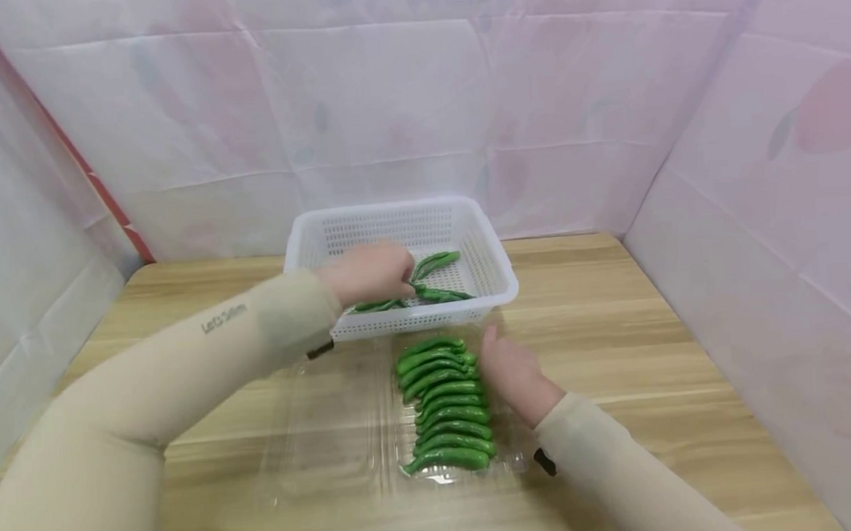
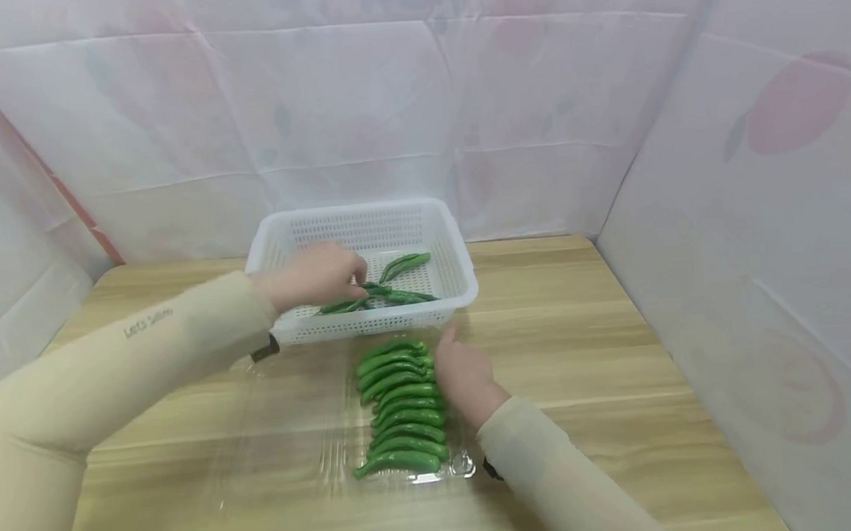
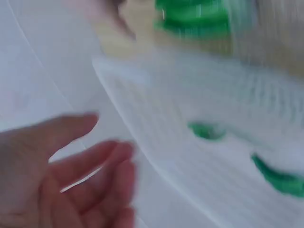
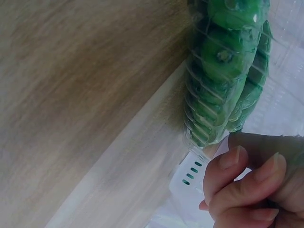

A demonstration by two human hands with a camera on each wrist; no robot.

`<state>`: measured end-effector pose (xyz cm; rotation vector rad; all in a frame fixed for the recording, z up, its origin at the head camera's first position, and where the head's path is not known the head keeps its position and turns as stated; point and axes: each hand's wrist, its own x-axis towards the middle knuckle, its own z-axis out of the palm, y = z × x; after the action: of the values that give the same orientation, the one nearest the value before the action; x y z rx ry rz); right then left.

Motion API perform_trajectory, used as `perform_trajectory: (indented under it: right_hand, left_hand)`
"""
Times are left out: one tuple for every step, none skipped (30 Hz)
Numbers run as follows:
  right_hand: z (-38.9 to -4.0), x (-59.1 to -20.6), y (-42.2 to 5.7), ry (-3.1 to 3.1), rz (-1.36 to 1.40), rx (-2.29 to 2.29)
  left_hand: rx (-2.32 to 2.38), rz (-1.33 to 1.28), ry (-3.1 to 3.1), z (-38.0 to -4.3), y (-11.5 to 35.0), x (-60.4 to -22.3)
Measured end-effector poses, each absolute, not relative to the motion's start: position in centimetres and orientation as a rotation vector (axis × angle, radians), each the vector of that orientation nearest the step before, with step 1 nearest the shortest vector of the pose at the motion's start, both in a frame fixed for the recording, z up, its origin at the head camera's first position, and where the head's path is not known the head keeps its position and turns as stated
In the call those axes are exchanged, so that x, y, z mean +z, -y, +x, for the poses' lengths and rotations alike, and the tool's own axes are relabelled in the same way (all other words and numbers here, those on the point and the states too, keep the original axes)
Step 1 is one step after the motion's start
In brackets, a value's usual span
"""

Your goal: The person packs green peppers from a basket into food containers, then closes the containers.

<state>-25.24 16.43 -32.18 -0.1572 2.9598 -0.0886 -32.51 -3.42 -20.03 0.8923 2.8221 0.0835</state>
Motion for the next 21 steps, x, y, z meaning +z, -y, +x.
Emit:
perform_trajectory:
  right_hand:
    - [-25.2, -32.2, -16.5, -2.965, -0.162, -0.086]
    - [-25.1, -32.3, -16.5, -2.971, -0.164, -0.085]
    - [-25.0, -32.3, -16.5, -2.971, -0.165, -0.084]
    - [-24.9, -32.4, -16.6, -2.975, -0.168, -0.088]
    - [-24.8, -32.4, -16.6, -2.973, -0.168, -0.092]
    - [-24.7, -32.5, -16.6, -2.978, -0.17, -0.091]
    - [-24.6, -32.6, -16.6, -2.975, -0.17, -0.091]
    - [-24.5, -32.6, -16.6, -2.97, -0.166, -0.094]
    - [-24.4, -32.6, -16.5, -2.968, -0.166, -0.094]
    - [-24.3, -32.6, -16.5, -2.969, -0.164, -0.097]
    - [-24.3, -32.7, -16.4, -2.963, -0.161, -0.095]
    - [-24.2, -32.6, -16.4, -2.956, -0.157, -0.087]
    - [-24.2, -32.6, -16.3, -2.947, -0.149, -0.085]
    - [-24.2, -32.6, -16.2, -2.944, -0.143, -0.085]
    - [-24.1, -32.6, -16.2, -2.94, -0.136, -0.087]
    - [-24.0, -32.5, -16.2, -2.936, -0.131, -0.087]
    - [-24.0, -32.5, -16.2, -2.929, -0.128, -0.09]
    - [-23.9, -32.4, -16.2, -2.927, -0.126, -0.094]
    - [-23.8, -32.4, -16.2, -2.925, -0.131, -0.095]
    - [-23.8, -32.4, -16.3, -2.927, -0.136, -0.097]
    - [-23.7, -32.4, -16.3, -2.929, -0.144, -0.094]
  left_hand:
    - [0.049, 0.866, -2.789, -33.2, 3.5, -19.8]
    - [0.008, 0.842, -2.766, -33.9, 3.6, -19.6]
    - [-0.035, 0.803, -2.749, -34.5, 3.7, -19.7]
    - [-0.086, 0.771, -2.724, -35.1, 3.7, -19.9]
    - [-0.134, 0.734, -2.69, -35.6, 3.8, -20.3]
    - [-0.194, 0.702, -2.648, -36.0, 3.8, -20.7]
    - [-0.255, 0.679, -2.597, -36.4, 3.9, -21.2]
    - [-0.3, 0.649, -2.54, -36.7, 3.9, -21.7]
    - [-0.343, 0.631, -2.473, -37.0, 4.0, -22.2]
    - [-0.376, 0.616, -2.407, -37.3, 4.1, -22.6]
    - [-0.402, 0.612, -2.354, -37.5, 4.1, -23.0]
    - [-0.411, 0.616, -2.305, -37.7, 4.2, -23.3]
    - [-0.404, 0.616, -2.267, -37.9, 4.2, -23.5]
    - [-0.392, 0.613, -2.24, -38.0, 4.3, -23.6]
    - [-0.385, 0.622, -2.204, -38.1, 4.3, -23.8]
    - [-0.376, 0.621, -2.179, -38.2, 4.3, -23.9]
    - [-0.362, 0.615, -2.158, -38.2, 4.3, -23.9]
    - [-0.349, 0.611, -2.134, -38.2, 4.2, -23.9]
    - [-0.346, 0.606, -2.121, -38.2, 4.2, -23.9]
    - [-0.348, 0.605, -2.109, -38.2, 4.2, -23.9]
    - [-0.349, 0.605, -2.101, -38.1, 4.3, -24.0]
